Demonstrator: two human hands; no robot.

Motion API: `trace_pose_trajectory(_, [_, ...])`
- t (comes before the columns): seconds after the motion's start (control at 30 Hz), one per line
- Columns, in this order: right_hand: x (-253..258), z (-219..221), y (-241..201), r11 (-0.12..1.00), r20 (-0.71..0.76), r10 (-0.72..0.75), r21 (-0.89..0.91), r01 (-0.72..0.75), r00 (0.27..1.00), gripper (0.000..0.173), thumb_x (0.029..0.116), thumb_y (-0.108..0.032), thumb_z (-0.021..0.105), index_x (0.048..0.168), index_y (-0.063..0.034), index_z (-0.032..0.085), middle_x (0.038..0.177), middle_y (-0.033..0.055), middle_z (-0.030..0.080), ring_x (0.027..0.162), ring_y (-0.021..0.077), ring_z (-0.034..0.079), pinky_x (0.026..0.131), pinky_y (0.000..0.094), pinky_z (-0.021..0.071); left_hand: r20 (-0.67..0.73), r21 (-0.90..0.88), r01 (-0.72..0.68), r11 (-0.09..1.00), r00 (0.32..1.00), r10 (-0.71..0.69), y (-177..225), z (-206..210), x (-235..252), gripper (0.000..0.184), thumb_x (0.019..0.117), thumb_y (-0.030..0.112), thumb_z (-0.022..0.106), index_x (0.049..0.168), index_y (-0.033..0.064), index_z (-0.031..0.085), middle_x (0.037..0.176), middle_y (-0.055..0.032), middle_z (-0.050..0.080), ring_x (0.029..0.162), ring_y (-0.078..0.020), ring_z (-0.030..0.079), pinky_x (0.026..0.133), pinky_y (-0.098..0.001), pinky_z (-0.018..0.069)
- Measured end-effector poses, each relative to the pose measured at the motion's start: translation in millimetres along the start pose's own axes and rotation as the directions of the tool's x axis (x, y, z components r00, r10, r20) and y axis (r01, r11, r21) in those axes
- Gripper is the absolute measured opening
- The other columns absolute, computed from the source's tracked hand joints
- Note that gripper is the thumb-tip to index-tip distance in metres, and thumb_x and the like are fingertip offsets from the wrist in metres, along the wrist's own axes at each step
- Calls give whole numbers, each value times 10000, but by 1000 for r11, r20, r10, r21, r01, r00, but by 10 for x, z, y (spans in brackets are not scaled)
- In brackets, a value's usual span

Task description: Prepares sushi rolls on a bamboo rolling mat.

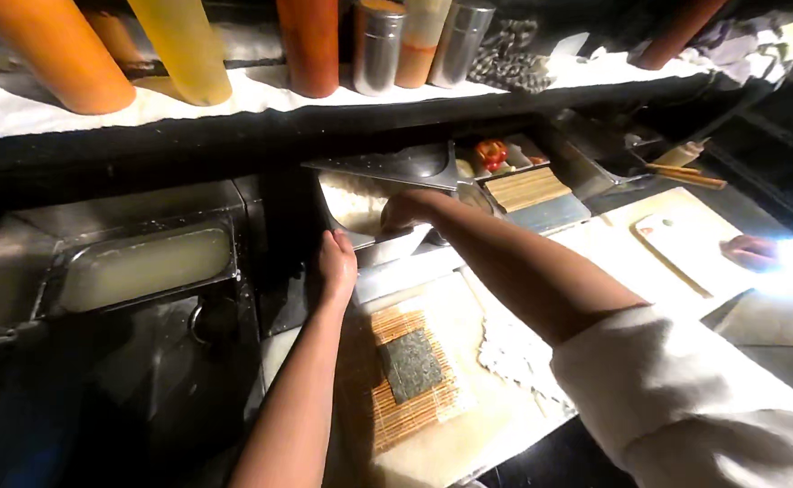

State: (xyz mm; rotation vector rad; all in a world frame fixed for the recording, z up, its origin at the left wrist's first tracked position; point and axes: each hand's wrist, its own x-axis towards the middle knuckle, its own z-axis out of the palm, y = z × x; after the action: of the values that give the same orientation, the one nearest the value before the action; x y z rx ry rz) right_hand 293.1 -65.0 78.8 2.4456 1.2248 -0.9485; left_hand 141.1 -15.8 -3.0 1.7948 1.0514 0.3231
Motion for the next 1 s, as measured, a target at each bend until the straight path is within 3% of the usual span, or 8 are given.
trace_pose_trajectory(0.17, [10, 63, -213, 997, -26, 46, 64, -44, 999, 314, 940, -213, 715, 1062, 76, 696, 1171, 276, 668, 1128, 439, 630, 916, 663, 471, -65, 49, -10, 999, 998, 13, -38, 60, -22, 459, 1139, 260, 287, 1350, -82, 509, 1077, -288, 667, 993, -405, 678, 907, -561, 528])
trace_pose_trajectory(0.33, [295, 226, 244, 866, -317, -182, 397, 304, 931, 233, 922, -166, 742, 1109, -26, 748, 1102, 206, 722, 1070, 363, 677, 954, 612, 507, -20, 89, 33, 996, 999, -31, -39, 33, 66, 478, 1138, 282, 281, 1353, -66, 530, 1107, -247, 683, 1008, -341, 692, 946, -493, 537])
trace_pose_trajectory(0.4, [305, 332, 367, 507, -413, 4, 786, 354, 911, 224, 1009, -97, 628, 1195, 13, 687, 1134, 190, 695, 1042, 279, 661, 953, 488, 518, -2, -58, 63, 996, 998, -63, -109, 6, -1, 520, 1134, 358, 300, 1398, -48, 491, 1164, -251, 664, 995, -337, 685, 901, -488, 543])
trace_pose_trajectory(0.5, [173, 299, 394, -248, -280, 167, 916, 315, 945, 392, 1064, -398, 521, 1281, -80, 593, 986, 88, 671, 819, 186, 657, 726, 394, 572, 1, -301, 65, 951, 998, -67, -450, 8, -284, 604, 1110, 434, 364, 1522, -9, 356, 1377, -260, 553, 1162, -372, 616, 941, -531, 519])
trace_pose_trajectory(0.6, [-120, 277, 456, -502, -233, 94, 829, 248, 968, 414, 1041, -518, 475, 1156, -136, 585, 870, 47, 669, 729, 165, 668, 639, 360, 586, 8, 66, -91, 994, 996, 90, -916, 81, -720, 548, 1002, 396, 578, 1382, 0, 570, 1486, -230, 484, 1387, -372, 466, 1141, -511, 407])
trace_pose_trajectory(0.73, [-653, 796, 471, -412, -382, 56, 833, 370, 922, 180, 1072, -223, 472, 1181, -126, 578, 923, 29, 686, 798, 132, 687, 723, 334, 604, 201, 442, -337, 831, 940, 275, -1548, 335, -1386, 546, 845, 394, 773, 1358, 234, 674, 1650, -197, 297, 1540, -460, 180, 1224, -601, 238])
trace_pose_trajectory(0.9, [-705, 2097, 402, 109, -516, -38, 849, 517, 855, 301, 961, -159, 663, 1250, -74, 654, 1018, 81, 698, 773, 171, 675, 696, 368, 597, 224, 507, -455, 732, 890, 397, -1849, 559, -1516, 605, 787, 552, 782, 1335, 313, 692, 1638, -229, 313, 1526, -528, 151, 1196, -728, 121])
trace_pose_trajectory(1.0, [-497, 2987, 277, 486, -773, -140, 491, 723, 619, 290, 918, -234, 716, 1115, -24, 746, 1076, 103, 736, 983, 166, 712, 895, 346, 603, 281, 566, -366, 738, 928, 244, -1670, 547, -1535, 575, 815, 526, 778, 1328, 278, 702, 1682, -202, 219, 1562, -465, 55, 1225, -678, 22])
